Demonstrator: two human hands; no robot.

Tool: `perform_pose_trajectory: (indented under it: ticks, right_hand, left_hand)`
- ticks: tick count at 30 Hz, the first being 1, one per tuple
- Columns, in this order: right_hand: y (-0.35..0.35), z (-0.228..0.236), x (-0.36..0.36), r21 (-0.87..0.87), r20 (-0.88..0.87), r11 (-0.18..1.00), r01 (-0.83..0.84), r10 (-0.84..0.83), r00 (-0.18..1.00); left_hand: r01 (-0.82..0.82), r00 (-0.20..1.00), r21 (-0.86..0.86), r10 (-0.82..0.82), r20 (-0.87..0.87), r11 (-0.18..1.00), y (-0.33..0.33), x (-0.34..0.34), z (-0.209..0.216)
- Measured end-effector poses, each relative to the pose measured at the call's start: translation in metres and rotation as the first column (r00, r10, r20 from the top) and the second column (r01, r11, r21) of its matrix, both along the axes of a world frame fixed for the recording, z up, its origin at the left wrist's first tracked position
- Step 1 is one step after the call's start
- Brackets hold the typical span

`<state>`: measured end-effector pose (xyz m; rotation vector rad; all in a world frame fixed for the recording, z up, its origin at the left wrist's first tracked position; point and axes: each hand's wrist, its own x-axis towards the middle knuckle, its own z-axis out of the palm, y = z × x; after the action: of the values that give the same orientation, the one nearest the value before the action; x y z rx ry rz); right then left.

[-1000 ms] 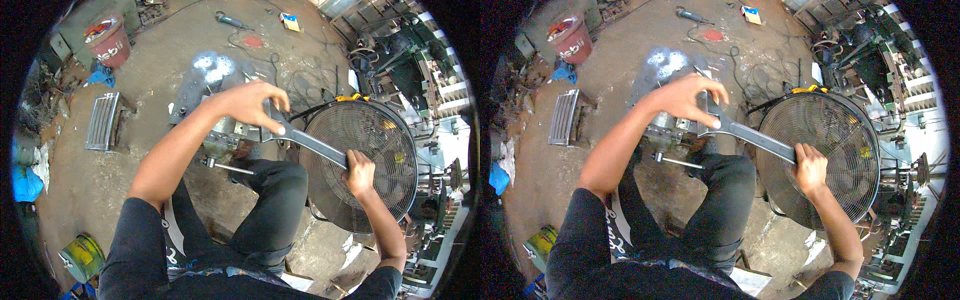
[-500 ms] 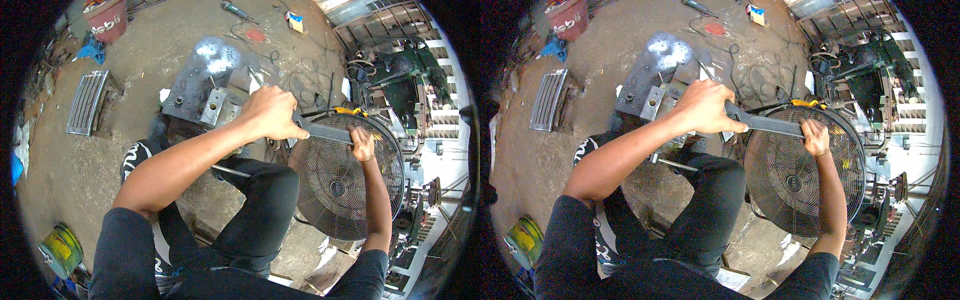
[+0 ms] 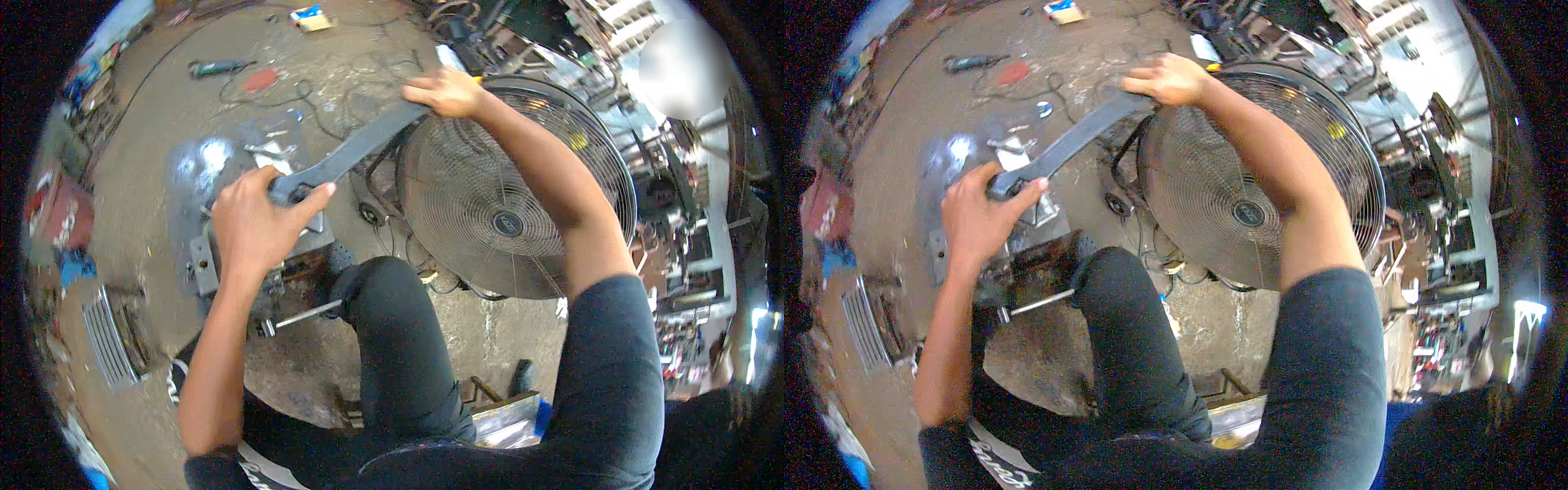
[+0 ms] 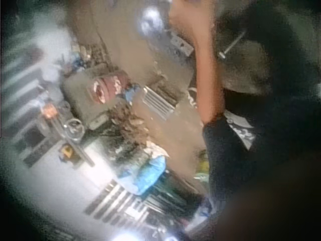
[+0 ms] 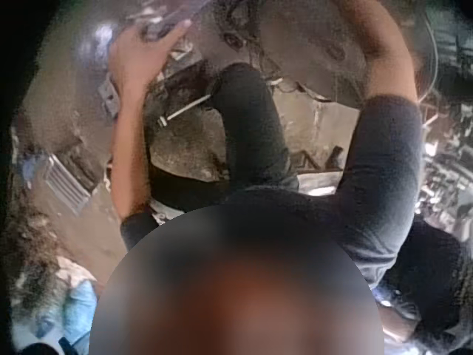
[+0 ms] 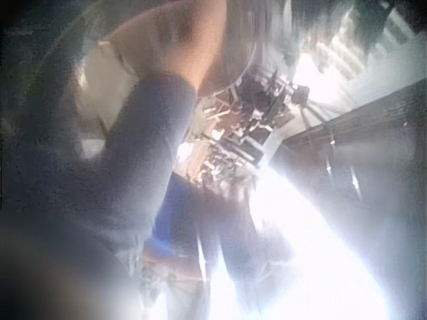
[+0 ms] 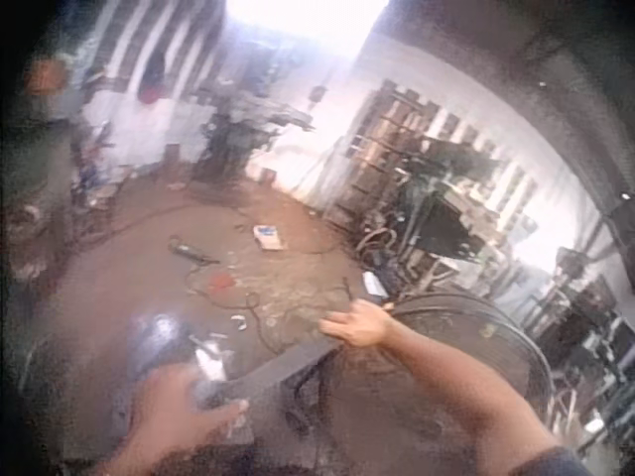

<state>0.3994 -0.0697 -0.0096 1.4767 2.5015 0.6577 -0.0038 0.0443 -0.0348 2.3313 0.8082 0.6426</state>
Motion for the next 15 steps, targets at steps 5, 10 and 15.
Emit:
perform_pose_trajectory:
  ticks: [5, 10, 15]
  right_hand:
    - [0.23, 0.024, -0.087, 0.259, -0.057, 0.939, -0.225, 0.247, 0.967]
    - [0.39, -0.03, -0.184, 0.037, -0.31, 0.94, -0.34, 0.334, 0.89]
    - [0.272, -0.026, -0.076, 0.028, -0.059, 0.999, 0.018, -0.017, 0.998]
  left_hand:
    - [-0.307, 0.949, 0.088, 0.298, 0.102, 0.948, -0.011, -0.005, 0.001]
    - [-0.338, 0.941, 0.039, 0.339, -0.004, 0.94, -0.009, -0.028, -0.01]
    - [0.0, 1.0, 0.033, -0.001, 0.03, 0.999, 0.012, -0.037, -0.022]
